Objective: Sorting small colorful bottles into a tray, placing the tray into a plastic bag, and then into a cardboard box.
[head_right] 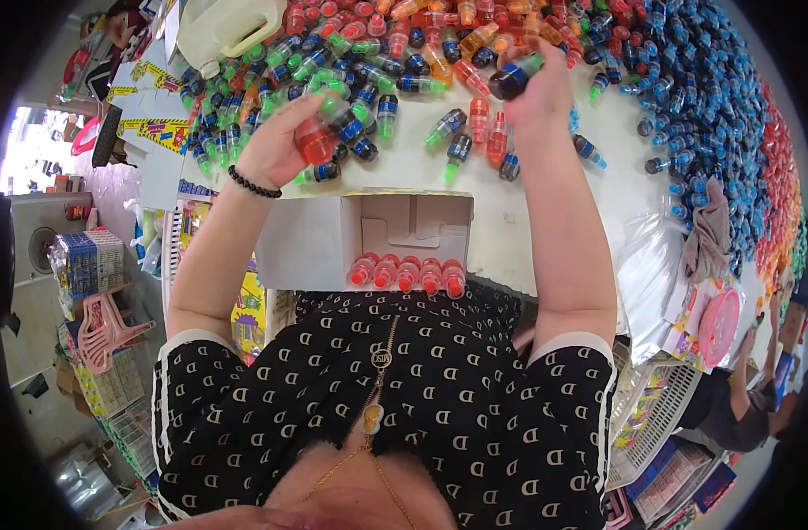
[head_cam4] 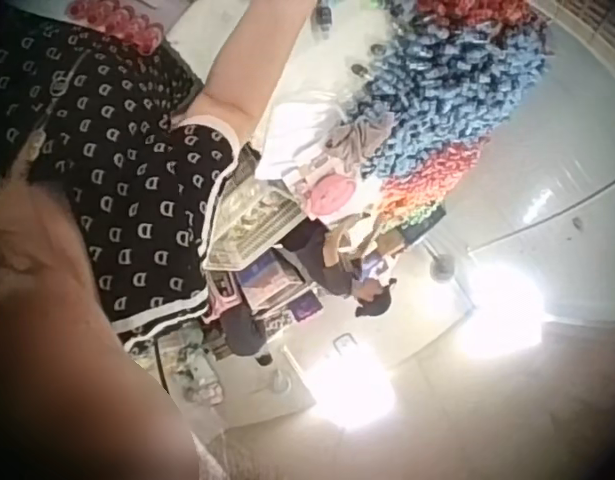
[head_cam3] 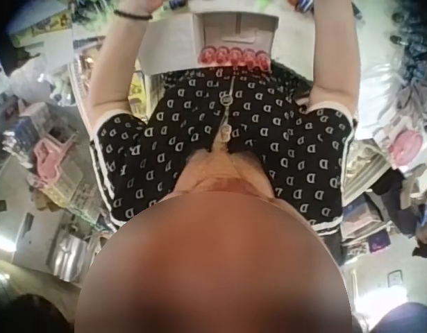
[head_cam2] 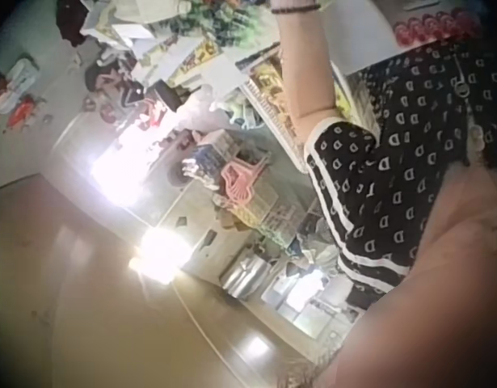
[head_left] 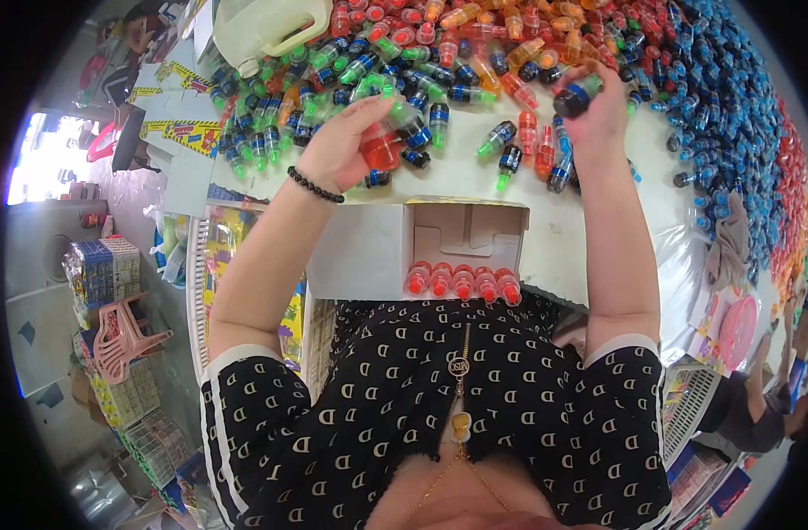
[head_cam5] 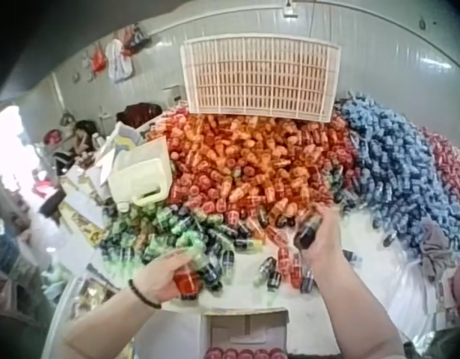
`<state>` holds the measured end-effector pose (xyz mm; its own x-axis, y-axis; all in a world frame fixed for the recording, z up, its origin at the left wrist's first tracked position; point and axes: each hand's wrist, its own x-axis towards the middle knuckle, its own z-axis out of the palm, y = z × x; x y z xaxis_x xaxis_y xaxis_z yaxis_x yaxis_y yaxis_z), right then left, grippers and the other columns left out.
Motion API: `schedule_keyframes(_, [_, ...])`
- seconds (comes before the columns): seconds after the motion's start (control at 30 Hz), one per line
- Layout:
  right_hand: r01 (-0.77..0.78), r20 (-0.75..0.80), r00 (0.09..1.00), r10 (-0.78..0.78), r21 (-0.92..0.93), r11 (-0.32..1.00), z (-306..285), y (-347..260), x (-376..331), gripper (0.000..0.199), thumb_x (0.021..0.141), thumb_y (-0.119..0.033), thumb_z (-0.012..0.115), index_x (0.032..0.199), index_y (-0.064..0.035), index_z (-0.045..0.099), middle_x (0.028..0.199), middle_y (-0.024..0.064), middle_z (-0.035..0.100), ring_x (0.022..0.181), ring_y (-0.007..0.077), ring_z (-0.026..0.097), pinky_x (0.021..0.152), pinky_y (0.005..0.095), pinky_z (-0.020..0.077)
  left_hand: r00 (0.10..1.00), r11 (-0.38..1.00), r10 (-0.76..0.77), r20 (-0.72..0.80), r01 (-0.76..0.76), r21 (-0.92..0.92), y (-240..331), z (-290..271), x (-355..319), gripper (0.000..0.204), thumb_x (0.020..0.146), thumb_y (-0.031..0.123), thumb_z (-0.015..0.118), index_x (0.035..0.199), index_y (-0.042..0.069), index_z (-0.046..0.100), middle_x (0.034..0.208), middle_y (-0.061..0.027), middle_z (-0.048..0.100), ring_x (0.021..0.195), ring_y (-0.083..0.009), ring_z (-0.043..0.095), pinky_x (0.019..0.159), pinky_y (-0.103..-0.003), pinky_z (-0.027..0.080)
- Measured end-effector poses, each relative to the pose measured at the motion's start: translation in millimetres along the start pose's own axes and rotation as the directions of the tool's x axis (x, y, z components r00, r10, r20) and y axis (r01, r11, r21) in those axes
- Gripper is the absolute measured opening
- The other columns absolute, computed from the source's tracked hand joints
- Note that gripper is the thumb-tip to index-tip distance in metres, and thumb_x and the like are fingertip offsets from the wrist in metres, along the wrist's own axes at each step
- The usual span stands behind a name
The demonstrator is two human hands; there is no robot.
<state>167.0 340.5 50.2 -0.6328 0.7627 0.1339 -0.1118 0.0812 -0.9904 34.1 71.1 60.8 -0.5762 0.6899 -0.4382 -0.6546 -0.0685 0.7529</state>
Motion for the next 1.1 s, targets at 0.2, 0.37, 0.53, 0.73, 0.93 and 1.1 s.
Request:
schedule_keyframes(0.2, [0.73, 0.742, 0.633, -0.222, -0.477, 0.489, 19, 17, -22, 0.022, 0.084, -0.013, 0.065, 0.105, -0.0078, 0.062, 0.101, 0.0072, 0.061, 0.098, 0.0248, 0.061, 0.081, 0.0351, 0.0514, 0.997, 1.0, -0.023, 0.068, 0.023, -0.012, -5, -12, -16, 0.028, 0.094, 0.018, 0.062, 0.118, 0.004, 0.061, 0.076, 0.0011, 0.057, 0.071, -0.0132, 0.056, 0.065, -0.033, 0.049])
schedule_keyframes(0.37, [0.894, 0.893, 0.41, 0.187, -0.434, 0.113, 39, 56, -26, 0.021, 0.08, -0.012, 0.061, 0.1, -0.0119, 0.063, 0.101, 0.0066, 0.058, 0.095, 0.0255, 0.06, 0.079, 0.0378, 0.0513, 0.999, 0.999, 0.018, 0.029, -0.017, -0.036, -10, -18, -22, 0.029, 0.093, 0.017, 0.062, 0.119, 0.004, 0.062, 0.073, 0.0042, 0.054, 0.065, -0.0078, 0.05, 0.061, -0.027, 0.044])
schedule_keyframes(0.53, [0.918, 0.912, 0.393, -0.117, -0.38, 0.116, 63, 56, -39, 0.014, 0.079, -0.009, 0.057, 0.092, -0.0117, 0.062, 0.102, 0.0036, 0.057, 0.1, 0.0242, 0.058, 0.077, 0.038, 0.0512, 0.999, 0.998, 0.052, 0.013, -0.051, -0.035, -12, -17, -33, 0.028, 0.092, 0.015, 0.064, 0.117, 0.003, 0.063, 0.072, 0.0063, 0.051, 0.061, -0.0041, 0.042, 0.057, -0.022, 0.038])
schedule_keyframes(0.73, [0.938, 0.936, 0.348, -0.056, -0.348, 0.004, 76, 77, -47, 0.016, 0.078, -0.011, 0.058, 0.093, -0.0123, 0.063, 0.101, 0.0019, 0.057, 0.1, 0.0231, 0.057, 0.076, 0.0372, 0.0512, 0.995, 0.997, 0.074, 0.064, -0.072, -0.023, -20, -8, -37, 0.027, 0.092, 0.013, 0.063, 0.117, 0.002, 0.063, 0.07, 0.0066, 0.048, 0.061, -0.004, 0.04, 0.057, -0.021, 0.036])
schedule_keyframes(0.93, [0.888, 0.763, 0.46, -0.455, -0.381, 0.259, 48, 59, -34, 0.028, 0.076, -0.012, 0.059, 0.103, -0.0156, 0.065, 0.093, 0.0012, 0.053, 0.089, 0.0201, 0.056, 0.073, 0.0334, 0.0502, 0.989, 0.995, 0.097, 0.11, -0.093, -0.044, -24, -10, -43, 0.028, 0.092, 0.011, 0.063, 0.118, 0.0, 0.062, 0.07, 0.0058, 0.047, 0.061, -0.0041, 0.04, 0.056, -0.021, 0.035])
schedule_keyframes(1.1, [0.914, 0.843, 0.398, -0.362, -0.397, 0.08, 39, 56, -25, 0.029, 0.074, -0.009, 0.06, 0.102, -0.0151, 0.065, 0.091, 0.0017, 0.054, 0.086, 0.0204, 0.056, 0.072, 0.0321, 0.0496, 0.994, 0.995, 0.079, 0.08, -0.073, -0.066, -29, -9, -47, 0.029, 0.092, 0.011, 0.063, 0.119, -0.001, 0.061, 0.07, 0.0061, 0.046, 0.061, -0.004, 0.039, 0.055, -0.021, 0.035])
